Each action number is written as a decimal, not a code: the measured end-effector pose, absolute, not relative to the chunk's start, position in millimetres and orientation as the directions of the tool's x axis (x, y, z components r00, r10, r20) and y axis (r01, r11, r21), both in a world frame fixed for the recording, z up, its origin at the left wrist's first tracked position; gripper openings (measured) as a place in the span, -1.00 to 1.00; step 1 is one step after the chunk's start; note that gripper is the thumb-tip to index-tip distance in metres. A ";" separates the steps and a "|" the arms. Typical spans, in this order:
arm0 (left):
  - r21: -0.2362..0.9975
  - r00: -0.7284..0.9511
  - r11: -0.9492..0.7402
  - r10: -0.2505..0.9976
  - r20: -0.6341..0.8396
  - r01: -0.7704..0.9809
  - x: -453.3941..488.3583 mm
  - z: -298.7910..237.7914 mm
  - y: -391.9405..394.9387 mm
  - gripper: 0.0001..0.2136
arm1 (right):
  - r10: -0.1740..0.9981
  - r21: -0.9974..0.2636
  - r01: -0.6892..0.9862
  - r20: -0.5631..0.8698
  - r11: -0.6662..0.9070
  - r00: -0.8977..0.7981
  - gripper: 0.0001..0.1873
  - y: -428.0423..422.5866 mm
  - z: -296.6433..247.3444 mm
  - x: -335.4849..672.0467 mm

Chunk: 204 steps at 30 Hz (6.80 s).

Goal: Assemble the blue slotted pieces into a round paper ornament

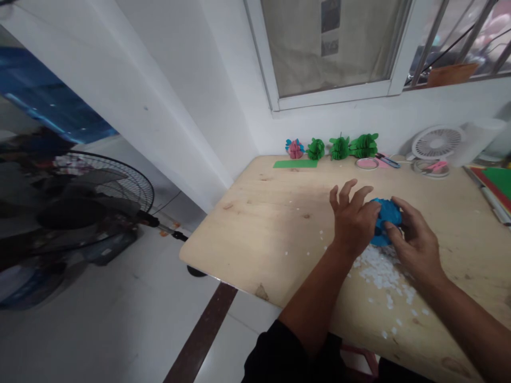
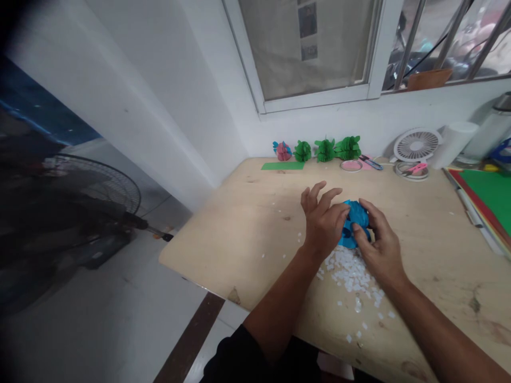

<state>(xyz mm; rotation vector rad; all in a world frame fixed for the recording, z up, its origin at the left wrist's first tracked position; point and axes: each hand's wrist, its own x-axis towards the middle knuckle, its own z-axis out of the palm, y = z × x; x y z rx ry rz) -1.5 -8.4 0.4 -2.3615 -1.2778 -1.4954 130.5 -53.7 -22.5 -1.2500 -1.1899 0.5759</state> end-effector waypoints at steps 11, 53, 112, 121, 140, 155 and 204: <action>0.406 0.155 -0.636 0.640 0.752 0.656 -1.3 0.7 -9.9 -0.88 | 0.869 -0.909 0.319 0.371 0.269 0.326 -0.38 -54.2 -21.9 128.3; 0.342 0.325 -0.688 0.646 0.691 0.640 17.0 -8.3 -23.5 -0.87 | 0.765 -0.980 0.043 0.178 0.193 0.619 -0.27 -43.8 -2.4 131.4; 0.375 0.401 -0.735 0.642 0.654 0.565 14.0 -7.8 -23.7 -0.91 | 0.746 -0.977 -0.149 0.016 0.154 0.666 -0.29 -44.9 6.4 126.3; 0.364 0.417 -0.754 0.623 0.662 0.547 14.2 -8.9 -24.2 -0.79 | 0.748 -0.969 -0.171 0.018 0.176 0.664 -0.29 -44.6 4.3 127.2; 0.615 0.197 -0.629 0.758 0.622 0.476 13.4 -11.8 -16.2 -0.79 | 0.799 -0.941 -0.242 0.047 0.237 0.600 -0.21 -40.0 -14.4 130.0; 0.832 0.173 -0.549 0.830 0.531 0.077 -6.5 4.6 -7.5 -0.83 | 0.797 -0.911 -0.312 0.029 0.269 0.603 -0.24 -39.9 -9.6 127.7; 0.761 0.394 -0.563 0.811 0.433 0.322 -6.1 6.6 -6.6 -0.92 | 0.812 -0.873 -0.399 -0.005 0.281 0.583 -0.23 -44.7 4.1 126.1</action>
